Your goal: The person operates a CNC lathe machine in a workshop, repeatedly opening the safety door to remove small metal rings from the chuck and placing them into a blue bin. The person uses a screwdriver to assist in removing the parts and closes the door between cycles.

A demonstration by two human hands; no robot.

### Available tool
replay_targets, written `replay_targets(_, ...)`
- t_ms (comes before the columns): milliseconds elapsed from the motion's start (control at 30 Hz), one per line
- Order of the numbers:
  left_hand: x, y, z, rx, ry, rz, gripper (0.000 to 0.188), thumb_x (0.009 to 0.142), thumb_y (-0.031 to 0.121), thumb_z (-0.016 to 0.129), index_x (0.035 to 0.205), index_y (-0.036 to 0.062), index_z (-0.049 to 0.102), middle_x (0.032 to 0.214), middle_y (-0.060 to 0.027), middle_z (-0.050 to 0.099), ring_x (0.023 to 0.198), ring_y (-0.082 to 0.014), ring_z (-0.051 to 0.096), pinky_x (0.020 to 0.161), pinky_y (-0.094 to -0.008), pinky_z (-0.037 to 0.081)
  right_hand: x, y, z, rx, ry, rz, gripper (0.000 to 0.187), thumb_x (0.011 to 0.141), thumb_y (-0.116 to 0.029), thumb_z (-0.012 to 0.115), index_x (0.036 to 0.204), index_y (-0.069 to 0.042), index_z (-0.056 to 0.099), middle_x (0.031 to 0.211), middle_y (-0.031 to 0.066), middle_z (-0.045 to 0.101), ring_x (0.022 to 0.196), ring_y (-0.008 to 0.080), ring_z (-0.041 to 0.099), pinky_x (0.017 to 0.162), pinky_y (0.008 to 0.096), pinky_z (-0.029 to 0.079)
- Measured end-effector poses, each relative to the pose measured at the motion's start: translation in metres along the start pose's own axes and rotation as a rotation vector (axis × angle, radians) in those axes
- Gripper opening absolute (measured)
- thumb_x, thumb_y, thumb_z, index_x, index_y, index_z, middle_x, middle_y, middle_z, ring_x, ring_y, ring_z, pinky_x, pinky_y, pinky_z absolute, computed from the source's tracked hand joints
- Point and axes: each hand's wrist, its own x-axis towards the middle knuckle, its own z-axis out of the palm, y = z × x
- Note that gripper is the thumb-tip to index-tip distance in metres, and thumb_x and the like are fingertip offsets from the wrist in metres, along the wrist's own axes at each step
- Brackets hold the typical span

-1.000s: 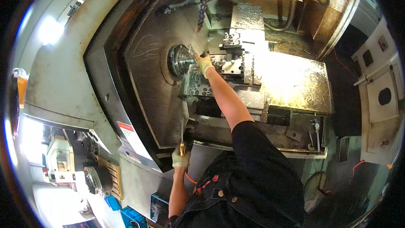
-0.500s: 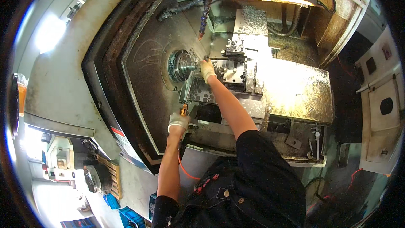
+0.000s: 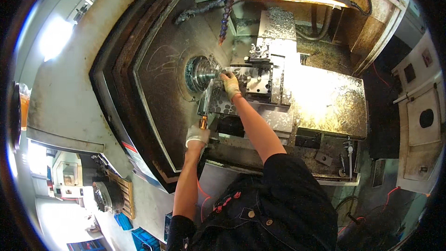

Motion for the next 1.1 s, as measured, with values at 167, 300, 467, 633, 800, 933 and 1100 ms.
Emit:
replay_targets(167, -0.014, -0.009, 0.007, -0.060, 0.075, 0.008, 0.035, 0.070, 0.022, 0.054, 0.102, 0.0074, 0.054, 0.090, -0.0248, 0.059, 0.089, -0.0417, 0.055, 0.078, -0.0483, 0.043, -0.005, -0.006, 0.002, 0.026, -0.062, 0.002, 0.026, 0.074, -0.012, 0.068, 0.097, -0.003, 0.060, 0.087, 0.0004, 0.060, 0.081, 0.0102, 0.051, 0.072, 0.0250, 0.042)
replay_targets(300, -0.039, -0.038, 0.019, -0.180, 0.112, -0.016, 0.041, 0.069, 0.022, 0.059, 0.107, 0.0088, 0.053, 0.086, -0.0246, 0.060, 0.085, -0.0419, 0.056, 0.072, -0.0472, 0.046, -0.017, -0.018, 0.014, 0.027, -0.046, -0.014, 0.043, 0.070, -0.010, 0.072, 0.108, -0.003, 0.054, 0.092, 0.0049, 0.061, 0.079, 0.0133, 0.055, 0.072, 0.0251, 0.044)
replay_targets(467, -0.104, -0.071, 0.029, -0.491, 0.189, 0.153, 0.032, 0.067, 0.014, 0.061, 0.098, 0.0055, 0.056, 0.073, -0.0175, 0.060, 0.071, -0.0280, 0.063, 0.062, -0.0365, 0.048, 0.002, -0.009, 0.009, -0.147, -0.041, -0.332, 0.058, 0.066, -0.009, 0.074, 0.118, -0.006, 0.049, 0.109, 0.0113, 0.058, 0.097, 0.0194, 0.053, 0.083, 0.0276, 0.042)
replay_targets(633, -0.175, -0.144, 0.038, -0.729, 0.258, 0.010, 0.021, 0.070, 0.001, 0.058, 0.091, 0.0046, 0.058, 0.078, -0.0037, 0.060, 0.070, -0.0126, 0.056, 0.064, -0.0256, 0.045, -0.013, -0.030, 0.013, -0.410, -0.125, -0.286, 0.058, 0.061, -0.008, 0.075, 0.114, -0.006, 0.052, 0.111, 0.0105, 0.058, 0.103, 0.0205, 0.053, 0.087, 0.0291, 0.040)
replay_targets(800, -0.215, -0.159, -0.012, -0.980, 0.398, -0.038, 0.012, 0.077, -0.004, 0.051, 0.087, 0.0012, 0.057, 0.073, -0.0020, 0.057, 0.066, -0.0113, 0.055, 0.064, -0.0230, 0.046, 0.015, -0.014, 0.000, -0.366, -0.088, -0.209, 0.060, 0.059, -0.007, 0.075, 0.114, -0.007, 0.052, 0.111, 0.0105, 0.058, 0.103, 0.0208, 0.054, 0.088, 0.0288, 0.041)
replay_targets(933, -0.240, -0.198, -0.050, -0.145, 0.487, -0.010, 0.006, 0.079, -0.001, 0.051, 0.077, 0.0026, 0.055, 0.067, -0.0035, 0.053, 0.054, -0.0119, 0.047, 0.062, -0.0240, 0.046, -0.022, -0.040, 0.018, -0.773, -0.067, -0.334, 0.057, 0.066, -0.028, 0.071, 0.114, -0.004, 0.053, 0.107, 0.0169, 0.059, 0.101, 0.0292, 0.055, 0.086, 0.0343, 0.042)
replay_targets(1100, -0.222, -0.233, -0.123, -0.141, 0.650, 0.201, 0.034, 0.069, -0.006, 0.048, 0.102, 0.0022, 0.050, 0.104, -0.0114, 0.053, 0.090, -0.0220, 0.050, 0.080, -0.0300, 0.041, 0.008, -0.034, 0.004, -0.150, -0.173, 0.024, 0.055, 0.076, -0.027, 0.067, 0.118, 0.004, 0.047, 0.099, 0.0115, 0.061, 0.088, 0.0182, 0.057, 0.074, 0.0292, 0.044)
